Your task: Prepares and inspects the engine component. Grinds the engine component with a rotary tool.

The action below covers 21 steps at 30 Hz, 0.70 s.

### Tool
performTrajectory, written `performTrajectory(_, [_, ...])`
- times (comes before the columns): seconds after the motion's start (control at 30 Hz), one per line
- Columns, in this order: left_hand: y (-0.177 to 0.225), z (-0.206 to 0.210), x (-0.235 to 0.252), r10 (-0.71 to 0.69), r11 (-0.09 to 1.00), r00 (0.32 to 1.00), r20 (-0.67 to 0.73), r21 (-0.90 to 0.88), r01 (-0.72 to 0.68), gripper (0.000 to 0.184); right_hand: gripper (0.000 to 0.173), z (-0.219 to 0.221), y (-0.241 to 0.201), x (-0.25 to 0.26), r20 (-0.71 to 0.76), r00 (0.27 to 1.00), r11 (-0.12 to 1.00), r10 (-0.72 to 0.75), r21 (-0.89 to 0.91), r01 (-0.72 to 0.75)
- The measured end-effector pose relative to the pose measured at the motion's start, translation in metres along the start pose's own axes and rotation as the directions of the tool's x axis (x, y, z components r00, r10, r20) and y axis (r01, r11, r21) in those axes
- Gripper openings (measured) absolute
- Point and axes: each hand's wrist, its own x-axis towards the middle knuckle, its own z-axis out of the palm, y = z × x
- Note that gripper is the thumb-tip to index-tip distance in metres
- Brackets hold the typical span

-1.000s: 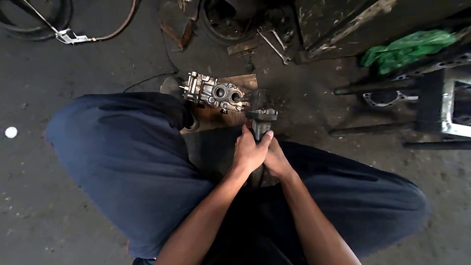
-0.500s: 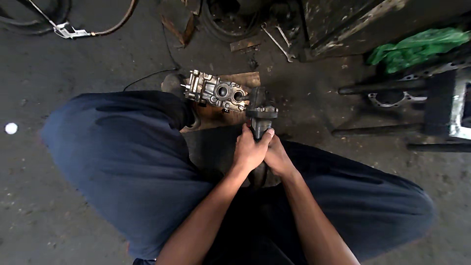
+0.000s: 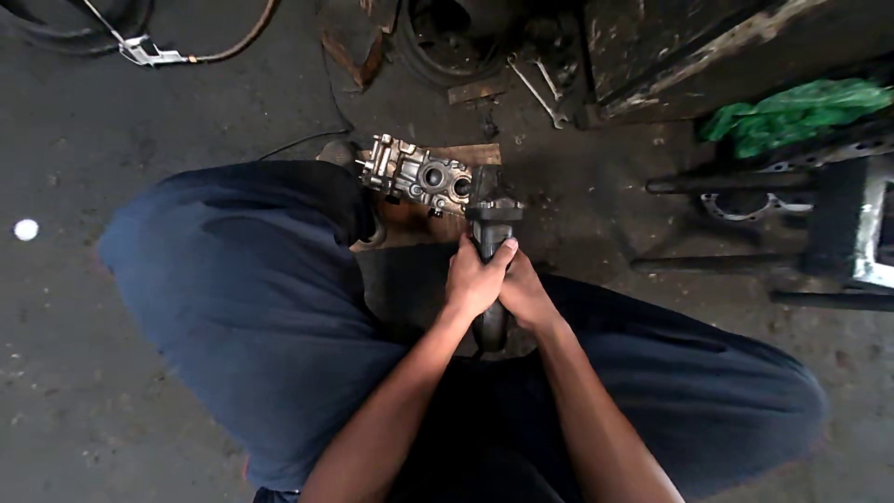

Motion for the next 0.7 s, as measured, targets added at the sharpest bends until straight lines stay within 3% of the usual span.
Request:
performTrajectory(0.23, [0.010,0.000,-0.019,-0.005,0.998,1.000,0.022,0.069,0.004,0.068,0.056,-0.004,-0.004,-0.016,-0.002,1.000,0.998,-0.025,0.054,0.025])
performTrajectory(0.7, [0.008,0.002,-0.017,0.017,0.950,1.000,0.010,0.313,-0.020,0.071,0.039,0.010,0.020,-0.017,0.010,1.000,0.896,-0.001,0.444,-0.004])
